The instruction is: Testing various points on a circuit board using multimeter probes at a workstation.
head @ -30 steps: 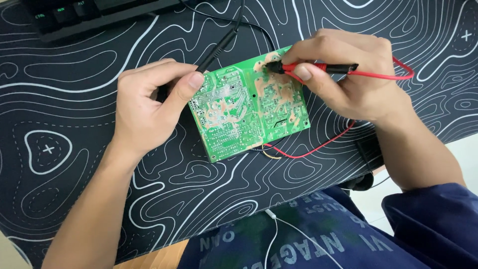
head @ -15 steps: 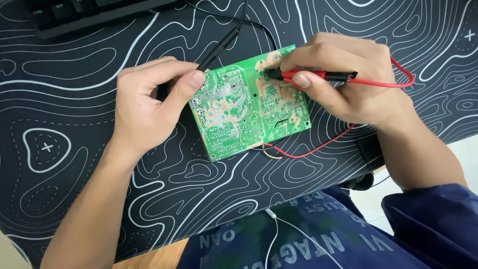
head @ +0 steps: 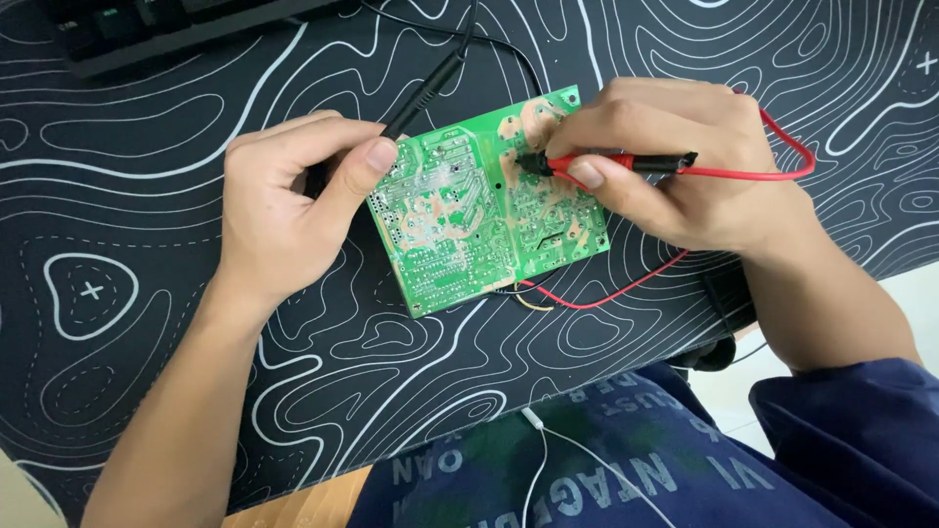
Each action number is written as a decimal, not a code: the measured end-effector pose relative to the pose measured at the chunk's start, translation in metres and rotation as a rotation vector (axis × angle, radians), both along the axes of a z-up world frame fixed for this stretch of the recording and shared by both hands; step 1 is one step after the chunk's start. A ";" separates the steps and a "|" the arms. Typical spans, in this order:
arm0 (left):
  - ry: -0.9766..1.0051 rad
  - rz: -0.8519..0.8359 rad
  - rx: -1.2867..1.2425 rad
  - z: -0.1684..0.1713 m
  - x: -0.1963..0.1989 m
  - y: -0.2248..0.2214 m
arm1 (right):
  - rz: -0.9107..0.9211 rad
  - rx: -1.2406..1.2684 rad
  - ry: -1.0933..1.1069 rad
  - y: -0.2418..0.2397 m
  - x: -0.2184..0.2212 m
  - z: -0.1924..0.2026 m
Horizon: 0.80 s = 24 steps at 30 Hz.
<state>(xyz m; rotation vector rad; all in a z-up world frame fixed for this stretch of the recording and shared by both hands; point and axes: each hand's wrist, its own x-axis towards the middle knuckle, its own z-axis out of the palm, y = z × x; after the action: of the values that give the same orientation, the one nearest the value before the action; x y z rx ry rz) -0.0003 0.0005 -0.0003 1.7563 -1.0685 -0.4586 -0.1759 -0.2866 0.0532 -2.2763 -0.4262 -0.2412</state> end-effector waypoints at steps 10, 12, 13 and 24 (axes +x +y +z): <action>-0.009 -0.005 -0.001 0.000 0.000 0.000 | 0.012 0.020 0.031 0.001 0.000 0.004; 0.003 -0.006 -0.007 0.000 0.000 0.000 | 0.019 0.024 0.025 0.001 0.000 0.004; 0.004 -0.006 -0.007 0.000 0.000 0.000 | 0.018 0.024 0.026 0.001 -0.001 0.005; -0.004 0.000 -0.007 -0.002 0.000 0.001 | -0.107 -0.043 0.060 -0.011 -0.009 0.007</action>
<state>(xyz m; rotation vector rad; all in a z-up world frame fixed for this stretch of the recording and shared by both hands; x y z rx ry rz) -0.0003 0.0015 -0.0022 1.7517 -1.0720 -0.4508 -0.1851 -0.2972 0.0601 -2.3449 -0.2813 -0.2192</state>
